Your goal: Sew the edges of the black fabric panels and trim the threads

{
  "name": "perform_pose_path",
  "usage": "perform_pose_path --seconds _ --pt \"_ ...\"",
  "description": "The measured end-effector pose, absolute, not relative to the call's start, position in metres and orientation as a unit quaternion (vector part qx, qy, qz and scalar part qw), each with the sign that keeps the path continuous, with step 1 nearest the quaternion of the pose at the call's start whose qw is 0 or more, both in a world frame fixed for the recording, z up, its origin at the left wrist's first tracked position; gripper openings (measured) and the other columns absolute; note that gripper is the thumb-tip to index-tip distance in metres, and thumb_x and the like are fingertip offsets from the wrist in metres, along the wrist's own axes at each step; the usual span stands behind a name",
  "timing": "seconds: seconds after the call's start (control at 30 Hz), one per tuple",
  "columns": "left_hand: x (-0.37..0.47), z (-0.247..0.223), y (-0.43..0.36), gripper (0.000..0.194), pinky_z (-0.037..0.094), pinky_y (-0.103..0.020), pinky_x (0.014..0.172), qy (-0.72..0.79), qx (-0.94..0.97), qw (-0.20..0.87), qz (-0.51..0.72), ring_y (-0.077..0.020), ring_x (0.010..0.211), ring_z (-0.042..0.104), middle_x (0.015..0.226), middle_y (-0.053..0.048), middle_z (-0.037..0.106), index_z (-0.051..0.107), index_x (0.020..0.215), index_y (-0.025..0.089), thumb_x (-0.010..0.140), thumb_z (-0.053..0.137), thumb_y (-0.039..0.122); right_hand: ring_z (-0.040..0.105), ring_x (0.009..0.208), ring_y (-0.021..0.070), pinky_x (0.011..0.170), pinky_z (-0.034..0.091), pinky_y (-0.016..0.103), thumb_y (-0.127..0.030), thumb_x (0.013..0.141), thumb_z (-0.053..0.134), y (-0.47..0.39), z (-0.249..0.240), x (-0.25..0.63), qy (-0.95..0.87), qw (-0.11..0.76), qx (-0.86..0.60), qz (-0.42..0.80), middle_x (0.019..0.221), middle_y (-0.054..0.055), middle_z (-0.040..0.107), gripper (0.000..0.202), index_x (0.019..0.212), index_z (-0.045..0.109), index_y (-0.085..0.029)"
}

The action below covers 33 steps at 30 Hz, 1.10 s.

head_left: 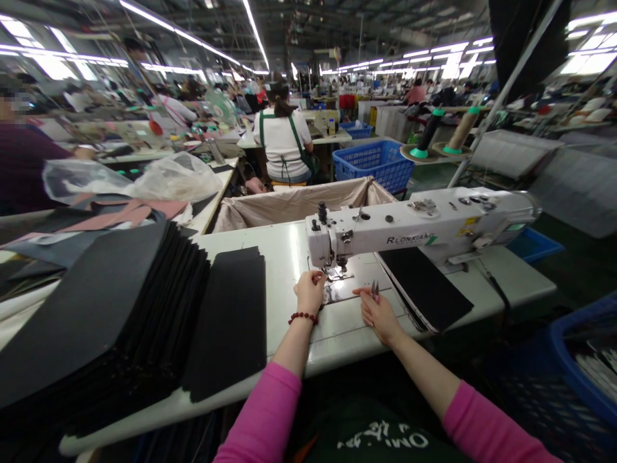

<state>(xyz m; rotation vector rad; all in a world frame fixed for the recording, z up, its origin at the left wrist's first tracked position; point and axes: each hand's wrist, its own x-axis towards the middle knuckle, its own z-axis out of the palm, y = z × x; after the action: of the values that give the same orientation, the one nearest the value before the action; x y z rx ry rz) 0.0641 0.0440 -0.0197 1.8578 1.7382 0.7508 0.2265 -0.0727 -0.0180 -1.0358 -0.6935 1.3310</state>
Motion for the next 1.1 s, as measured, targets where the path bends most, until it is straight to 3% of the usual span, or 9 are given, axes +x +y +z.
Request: perform_pose_path --seconds 0.23,0.57,0.73,0.9,1.0,1.1 --pt "0.074 -0.022 0.052 0.023 0.039 -0.041 0.091 0.652 0.673 0.244 0.251 -0.0193 0.085 0.062 0.087 -0.002 0.068 0.067 0.094 0.017 0.089 0.058 0.038 0.015 0.039 0.0048 0.035 0.016 0.019 -0.047 0.08 0.064 -0.074 -0.017 0.227 -0.307 0.613 -0.445 0.576 0.051 -0.013 0.024 0.032 0.093 0.058 -0.019" --pt "0.067 -0.015 0.043 0.014 0.036 -0.034 0.087 0.63 0.713 0.215 0.22 -0.0194 0.091 0.061 0.087 -0.002 0.068 0.064 0.084 0.021 0.088 0.055 0.031 0.015 0.039 0.0053 0.035 0.015 0.02 -0.048 0.079 0.064 -0.077 -0.012 0.224 -0.309 0.607 -0.467 0.564 0.05 -0.012 0.023 0.033 0.092 0.061 -0.019" --pt "0.064 -0.014 0.038 0.011 0.034 -0.03 0.082 0.624 0.726 0.195 0.213 -0.0189 0.091 0.061 0.085 0.0 0.067 0.06 0.076 0.022 0.085 0.055 0.026 0.015 0.042 0.0065 0.037 0.013 0.021 -0.042 0.083 0.064 -0.091 0.039 0.269 -0.322 0.635 -0.484 0.509 0.053 -0.011 0.022 0.026 0.097 0.063 -0.02" --pt "0.05 -0.015 0.038 0.012 0.034 -0.032 0.082 0.646 0.71 0.166 0.226 -0.0199 0.087 0.06 0.082 0.0 0.065 0.059 0.075 0.021 0.084 0.055 0.027 0.014 0.041 0.0077 0.036 0.012 0.023 -0.033 0.086 0.062 -0.112 0.095 0.36 -0.344 0.714 -0.523 0.313 0.052 -0.009 0.023 0.017 0.096 0.067 -0.02" --pt "0.041 -0.016 0.042 0.013 0.034 -0.036 0.082 0.678 0.681 0.145 0.235 -0.0226 0.087 0.06 0.082 -0.003 0.065 0.061 0.077 0.021 0.085 0.054 0.027 0.016 0.041 0.0072 0.035 0.012 0.022 -0.033 0.087 0.061 -0.128 0.086 0.377 -0.323 0.707 -0.555 0.296 0.052 -0.009 0.023 0.018 0.097 0.067 -0.02" --pt "0.041 -0.016 0.048 0.013 0.034 -0.038 0.084 0.7 0.66 0.129 0.239 -0.0246 0.089 0.06 0.085 -0.005 0.065 0.061 0.079 0.02 0.087 0.052 0.026 0.019 0.042 0.0064 0.036 0.015 0.02 -0.039 0.086 0.063 -0.143 0.054 0.354 -0.299 0.661 -0.58 0.37 0.055 -0.009 0.026 0.025 0.101 0.065 -0.02"
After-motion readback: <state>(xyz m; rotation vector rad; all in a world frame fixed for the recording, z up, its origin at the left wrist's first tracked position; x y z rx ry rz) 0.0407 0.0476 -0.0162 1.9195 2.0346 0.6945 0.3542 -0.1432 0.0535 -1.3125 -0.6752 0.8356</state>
